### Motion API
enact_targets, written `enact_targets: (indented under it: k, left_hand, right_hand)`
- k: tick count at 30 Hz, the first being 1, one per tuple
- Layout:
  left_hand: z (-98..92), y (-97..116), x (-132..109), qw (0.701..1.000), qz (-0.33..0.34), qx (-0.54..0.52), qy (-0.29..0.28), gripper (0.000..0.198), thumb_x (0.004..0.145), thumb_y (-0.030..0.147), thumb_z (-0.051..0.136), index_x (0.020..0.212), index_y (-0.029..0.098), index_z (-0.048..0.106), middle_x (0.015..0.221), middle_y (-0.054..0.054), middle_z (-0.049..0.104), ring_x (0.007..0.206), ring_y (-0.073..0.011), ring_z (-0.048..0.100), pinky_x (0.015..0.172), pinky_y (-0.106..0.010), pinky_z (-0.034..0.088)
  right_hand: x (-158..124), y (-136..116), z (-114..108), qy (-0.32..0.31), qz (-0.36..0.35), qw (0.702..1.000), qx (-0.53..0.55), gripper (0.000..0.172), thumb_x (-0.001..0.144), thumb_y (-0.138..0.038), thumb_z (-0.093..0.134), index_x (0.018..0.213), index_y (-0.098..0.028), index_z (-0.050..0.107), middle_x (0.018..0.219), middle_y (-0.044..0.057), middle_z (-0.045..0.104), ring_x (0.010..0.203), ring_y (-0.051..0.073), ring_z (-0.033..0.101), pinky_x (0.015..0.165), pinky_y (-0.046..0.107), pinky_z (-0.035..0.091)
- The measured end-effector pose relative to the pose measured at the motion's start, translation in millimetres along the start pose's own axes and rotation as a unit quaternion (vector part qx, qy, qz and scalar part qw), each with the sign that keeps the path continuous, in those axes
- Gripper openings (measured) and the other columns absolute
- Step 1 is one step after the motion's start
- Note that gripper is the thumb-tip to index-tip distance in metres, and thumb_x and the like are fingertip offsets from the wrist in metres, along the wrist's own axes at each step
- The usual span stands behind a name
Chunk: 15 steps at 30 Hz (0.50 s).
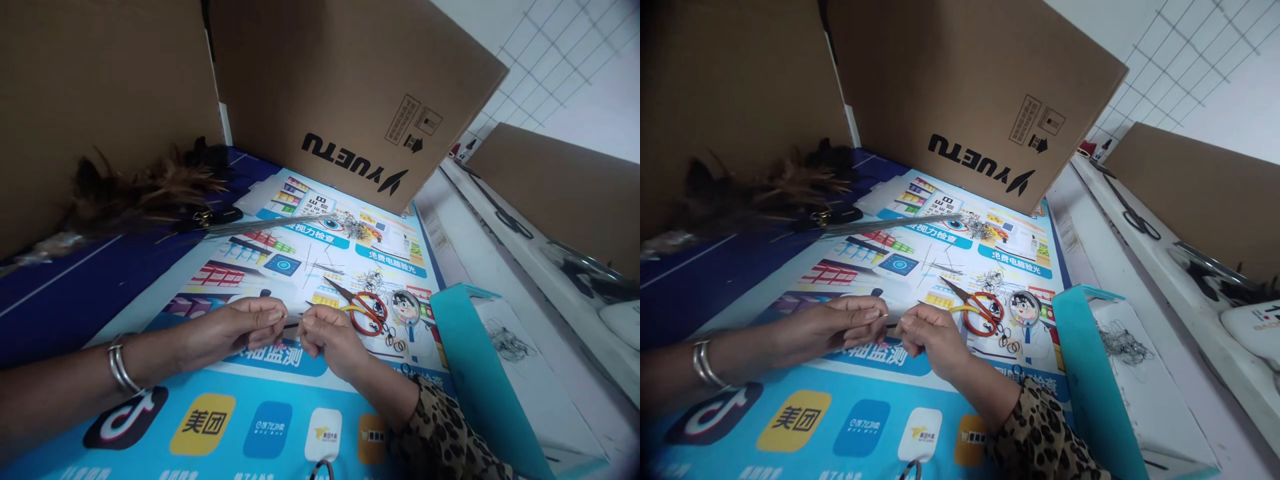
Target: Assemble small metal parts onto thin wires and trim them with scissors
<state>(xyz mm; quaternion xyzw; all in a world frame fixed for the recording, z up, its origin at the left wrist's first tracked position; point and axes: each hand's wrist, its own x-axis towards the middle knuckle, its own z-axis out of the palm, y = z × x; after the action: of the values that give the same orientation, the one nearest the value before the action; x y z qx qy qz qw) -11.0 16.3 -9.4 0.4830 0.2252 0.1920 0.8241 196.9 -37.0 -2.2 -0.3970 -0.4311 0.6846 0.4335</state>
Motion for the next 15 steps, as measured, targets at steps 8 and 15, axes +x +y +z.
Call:
enact_targets:
  k: [8, 15]
  left_hand:
    - [-0.4, 1.0, 3.7, 1.000, 0.014, -0.022, 0.014, 0.034, 0.096, 0.041, 0.057, 0.071, 0.018, 0.055, 0.061, 0.003, 0.042, 0.061, -0.0133, 0.039, 0.062, -0.027, 0.035]
    - [1.1, -0.4, 8.4, 1.000, 0.005, -0.019, 0.000, 0.033, 0.097, 0.040, 0.055, 0.074, 0.016, 0.059, 0.059, 0.003, 0.045, 0.058, -0.0117, 0.041, 0.057, -0.025, 0.032]
  right_hand:
    - [2.1, -6.9, -4.7, -0.037, 0.023, 0.999, -0.008, 0.038, 0.084, -0.055, 0.069, 0.081, -0.018, 0.061, 0.053, -0.007, 0.050, 0.051, 0.011, 0.056, 0.051, 0.023, 0.037]
    - [5.4, -5.9, -2.9, -0.043, 0.029, 0.997, -0.057, 0.042, 0.091, -0.058, 0.059, 0.082, -0.017, 0.060, 0.056, -0.003, 0.060, 0.052, 0.011, 0.059, 0.046, 0.020, 0.032]
